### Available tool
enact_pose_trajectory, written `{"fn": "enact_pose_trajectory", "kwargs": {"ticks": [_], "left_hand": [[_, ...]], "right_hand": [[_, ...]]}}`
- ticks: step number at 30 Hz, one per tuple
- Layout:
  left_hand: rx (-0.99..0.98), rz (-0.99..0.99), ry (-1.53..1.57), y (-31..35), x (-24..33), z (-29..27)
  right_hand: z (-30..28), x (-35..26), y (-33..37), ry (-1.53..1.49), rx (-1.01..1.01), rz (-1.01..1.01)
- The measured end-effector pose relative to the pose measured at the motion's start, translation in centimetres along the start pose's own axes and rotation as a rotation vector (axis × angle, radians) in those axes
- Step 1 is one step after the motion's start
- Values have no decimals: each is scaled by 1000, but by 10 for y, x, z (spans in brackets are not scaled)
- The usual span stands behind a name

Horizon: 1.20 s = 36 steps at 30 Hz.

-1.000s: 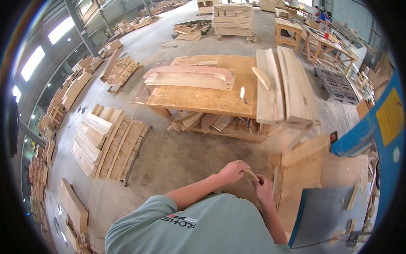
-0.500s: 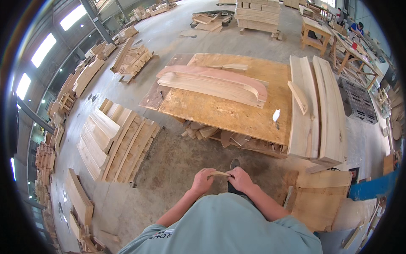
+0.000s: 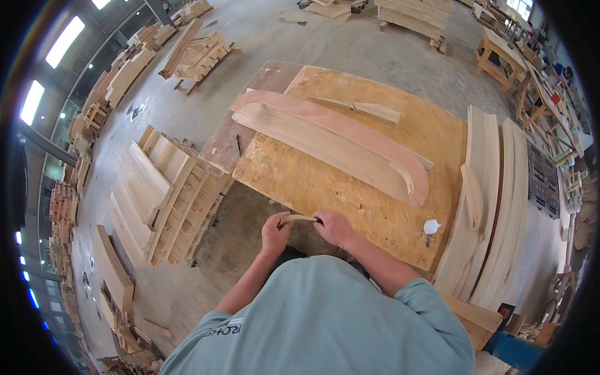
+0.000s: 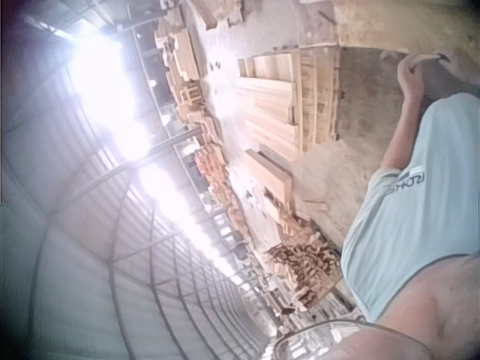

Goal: The person shapes small wooden blocks using a band saw, then moves to a workbench to inspect and handle larger curved wooden furniture components.

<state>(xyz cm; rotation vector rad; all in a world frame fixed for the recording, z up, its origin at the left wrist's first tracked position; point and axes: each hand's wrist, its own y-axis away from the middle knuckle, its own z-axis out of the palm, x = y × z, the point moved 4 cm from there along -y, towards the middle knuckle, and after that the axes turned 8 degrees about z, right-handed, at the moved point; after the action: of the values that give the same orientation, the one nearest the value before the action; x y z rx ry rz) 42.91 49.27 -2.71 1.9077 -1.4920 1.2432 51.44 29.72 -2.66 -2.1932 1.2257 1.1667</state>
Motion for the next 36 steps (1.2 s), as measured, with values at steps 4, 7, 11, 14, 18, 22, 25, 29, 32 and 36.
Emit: {"fn": "enact_pose_trajectory", "kwargs": {"ticks": [4, 7, 11, 14, 18, 22, 25, 29, 32, 36], "left_hand": [[9, 27, -37, -76, -45, -2], [-12, -47, -4, -144, -80, -8], [-67, -99, 118, -243, -119, -22], [-114, -103, 140, -307, -141, -42], [-194, -91, 191, -364, -166, -65], [-281, -135, 237, -391, -184, -59], [-302, -185, 334, -396, -209, -47], [-348, -253, 393, -396, -222, -40], [-370, -270, 454, -398, -229, -35], [-408, -259, 363, -393, -228, -35]], "right_hand": [[9, -3, -71, 43, 67, 71], [14, -15, -137, 17, 82, 177], [30, -16, -232, 9, 216, 264], [41, -26, -284, -23, 312, 248], [52, -47, -338, -38, 323, 328], [61, -42, -355, -65, 353, 395], [64, -42, -363, 20, 329, 444], [72, -38, -363, 11, 387, 468], [77, -37, -362, -29, 383, 531], [80, -31, -362, -76, 420, 568]]}}
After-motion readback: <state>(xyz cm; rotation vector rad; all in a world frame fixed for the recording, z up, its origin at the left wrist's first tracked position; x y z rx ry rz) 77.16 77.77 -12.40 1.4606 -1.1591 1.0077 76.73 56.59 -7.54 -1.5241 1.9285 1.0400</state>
